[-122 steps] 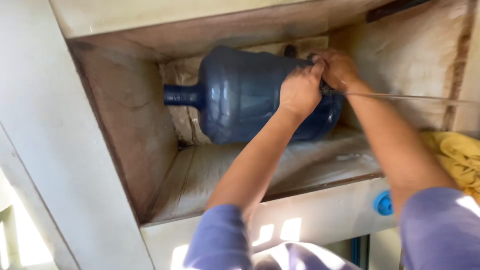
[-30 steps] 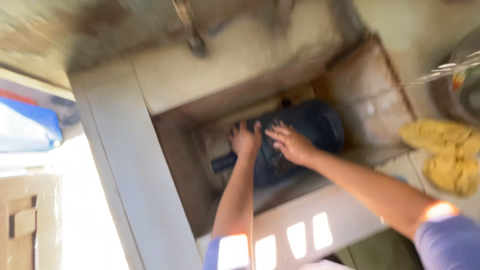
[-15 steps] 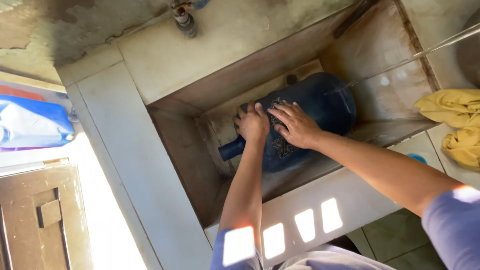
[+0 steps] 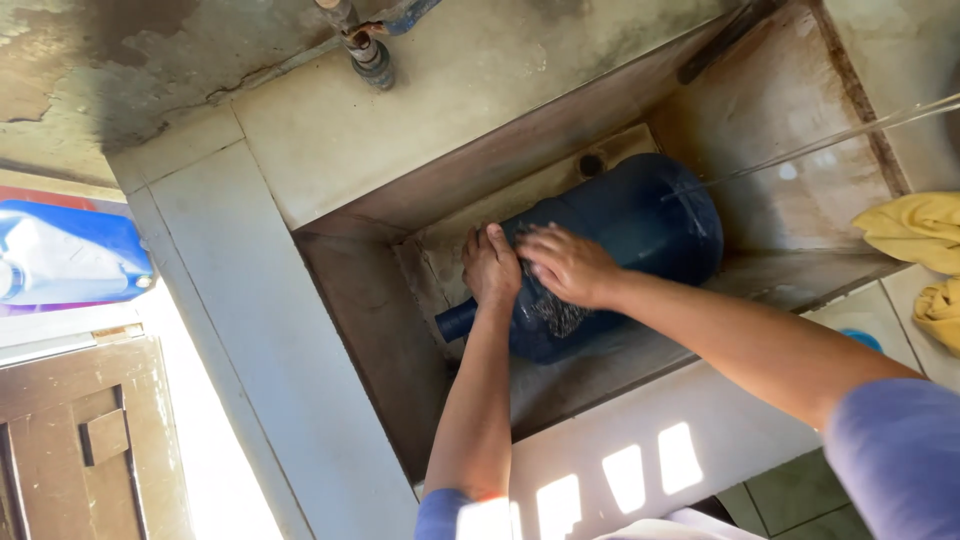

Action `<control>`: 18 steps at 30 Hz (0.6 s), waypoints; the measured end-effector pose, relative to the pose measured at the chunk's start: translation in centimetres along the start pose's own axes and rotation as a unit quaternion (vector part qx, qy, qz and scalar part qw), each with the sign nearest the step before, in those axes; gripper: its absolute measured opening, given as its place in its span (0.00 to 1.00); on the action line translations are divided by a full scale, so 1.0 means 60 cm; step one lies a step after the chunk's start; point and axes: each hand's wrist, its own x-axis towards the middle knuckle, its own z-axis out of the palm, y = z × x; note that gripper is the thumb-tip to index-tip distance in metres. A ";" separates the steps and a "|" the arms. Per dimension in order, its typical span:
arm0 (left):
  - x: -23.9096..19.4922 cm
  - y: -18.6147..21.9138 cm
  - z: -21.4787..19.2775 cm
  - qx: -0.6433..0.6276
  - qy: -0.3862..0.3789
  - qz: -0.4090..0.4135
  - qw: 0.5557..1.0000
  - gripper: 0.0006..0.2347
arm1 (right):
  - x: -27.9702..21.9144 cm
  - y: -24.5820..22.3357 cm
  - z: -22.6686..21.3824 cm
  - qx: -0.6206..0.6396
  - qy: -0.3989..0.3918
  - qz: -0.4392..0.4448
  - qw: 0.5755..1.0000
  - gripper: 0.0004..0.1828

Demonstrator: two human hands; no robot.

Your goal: Cleaning a large water jug in a sink using a metal scrubber and a bottle brush.

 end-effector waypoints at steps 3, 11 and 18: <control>-0.008 0.023 -0.007 0.036 0.001 0.021 0.999 0.29 | 0.094 0.071 0.028 0.018 -0.162 0.200 0.966 0.19; -0.010 0.023 -0.017 0.006 0.017 0.031 0.999 0.28 | -0.069 0.314 -0.032 -0.109 -0.138 0.344 0.922 0.21; 0.028 -0.029 0.006 0.009 0.007 0.019 1.000 0.26 | 0.019 0.042 -0.047 -0.033 -0.023 0.030 0.999 0.29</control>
